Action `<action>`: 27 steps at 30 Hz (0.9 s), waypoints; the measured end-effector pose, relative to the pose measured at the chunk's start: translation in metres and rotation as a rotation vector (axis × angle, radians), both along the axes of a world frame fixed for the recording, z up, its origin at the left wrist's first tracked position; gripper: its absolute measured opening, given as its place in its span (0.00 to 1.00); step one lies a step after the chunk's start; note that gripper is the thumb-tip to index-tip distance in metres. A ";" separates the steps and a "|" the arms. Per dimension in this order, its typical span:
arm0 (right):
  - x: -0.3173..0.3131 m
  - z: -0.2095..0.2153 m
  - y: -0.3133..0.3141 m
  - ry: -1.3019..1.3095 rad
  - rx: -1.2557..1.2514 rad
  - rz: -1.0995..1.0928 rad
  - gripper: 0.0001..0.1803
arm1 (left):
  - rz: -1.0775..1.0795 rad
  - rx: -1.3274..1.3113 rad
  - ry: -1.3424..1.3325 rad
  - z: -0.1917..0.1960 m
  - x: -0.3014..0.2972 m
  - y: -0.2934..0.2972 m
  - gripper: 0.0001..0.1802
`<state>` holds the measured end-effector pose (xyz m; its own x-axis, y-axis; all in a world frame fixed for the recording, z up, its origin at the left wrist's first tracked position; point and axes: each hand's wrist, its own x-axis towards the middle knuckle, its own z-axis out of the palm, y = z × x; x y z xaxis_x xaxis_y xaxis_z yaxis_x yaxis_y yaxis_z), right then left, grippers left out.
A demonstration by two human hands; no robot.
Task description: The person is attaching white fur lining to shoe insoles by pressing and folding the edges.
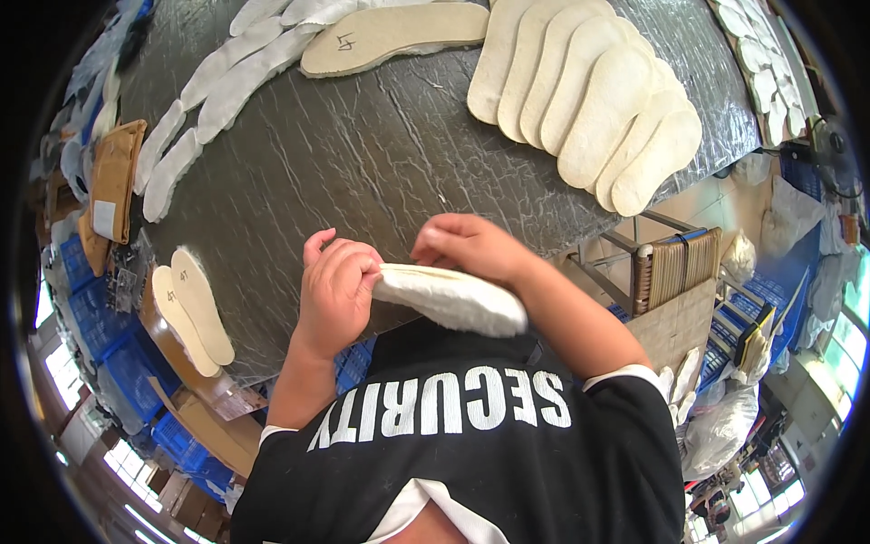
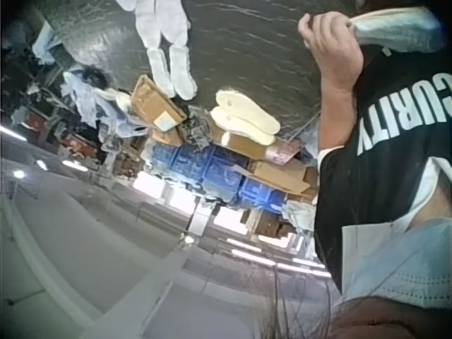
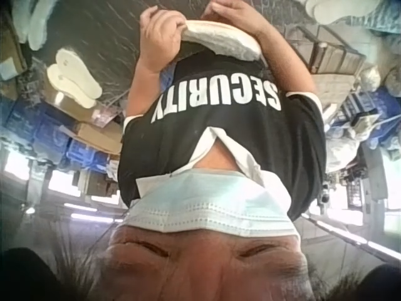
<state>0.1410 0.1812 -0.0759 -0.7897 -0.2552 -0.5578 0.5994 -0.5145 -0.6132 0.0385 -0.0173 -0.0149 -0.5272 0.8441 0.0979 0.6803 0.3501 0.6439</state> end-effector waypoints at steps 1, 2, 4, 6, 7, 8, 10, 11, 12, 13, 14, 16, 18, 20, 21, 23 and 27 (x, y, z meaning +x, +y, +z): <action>0.003 -0.001 0.010 0.017 -0.125 -0.039 0.13 | -0.001 -0.001 -0.001 -0.005 0.001 -0.001 0.08; 0.004 -0.005 0.015 0.016 -0.127 -0.039 0.13 | 0.004 -0.004 0.002 -0.010 0.001 -0.001 0.08; 0.002 -0.010 0.019 0.086 0.177 0.264 0.12 | 0.001 -0.008 0.012 -0.021 0.002 -0.003 0.09; -0.004 -0.003 0.018 0.099 0.261 0.314 0.11 | 0.020 0.013 0.052 -0.033 0.004 -0.003 0.09; -0.008 0.000 0.017 0.111 0.347 0.366 0.10 | 0.041 0.036 0.094 -0.038 0.004 -0.004 0.09; -0.010 -0.001 0.017 0.112 0.344 0.366 0.10 | 0.041 0.033 0.094 -0.041 0.004 -0.005 0.09; -0.011 -0.004 0.015 0.068 0.350 0.386 0.10 | 0.020 0.084 0.130 -0.044 0.003 -0.007 0.10; -0.011 -0.008 0.014 0.067 0.348 0.383 0.10 | 0.017 0.082 0.130 -0.044 0.002 -0.007 0.10; -0.010 -0.012 0.013 0.054 0.346 0.387 0.10 | 0.016 0.095 0.070 -0.043 0.002 -0.007 0.10; -0.009 -0.013 0.011 0.041 0.344 0.391 0.09 | 0.016 0.108 0.010 -0.040 0.002 -0.007 0.11; -0.007 -0.011 0.010 0.039 0.342 0.387 0.09 | 0.012 0.107 0.008 -0.036 0.002 -0.006 0.11; -0.009 -0.003 0.006 0.085 0.427 0.414 0.06 | -0.062 0.136 -0.018 -0.021 0.002 -0.001 0.10; -0.011 -0.001 0.002 0.053 0.393 0.408 0.06 | -0.142 0.093 0.003 -0.017 0.008 0.005 0.10; -0.011 -0.003 -0.001 0.026 0.362 0.399 0.05 | -0.213 0.028 0.012 -0.017 0.014 0.010 0.10; -0.008 -0.009 -0.004 0.026 0.335 0.369 0.06 | -0.224 0.030 0.013 -0.016 0.015 0.011 0.10; -0.003 -0.017 -0.007 0.023 0.310 0.325 0.06 | -0.212 -0.086 -0.027 -0.014 0.015 0.013 0.10; 0.004 -0.023 -0.016 -0.063 0.179 0.250 0.06 | -0.258 -0.070 -0.039 -0.015 0.014 0.013 0.09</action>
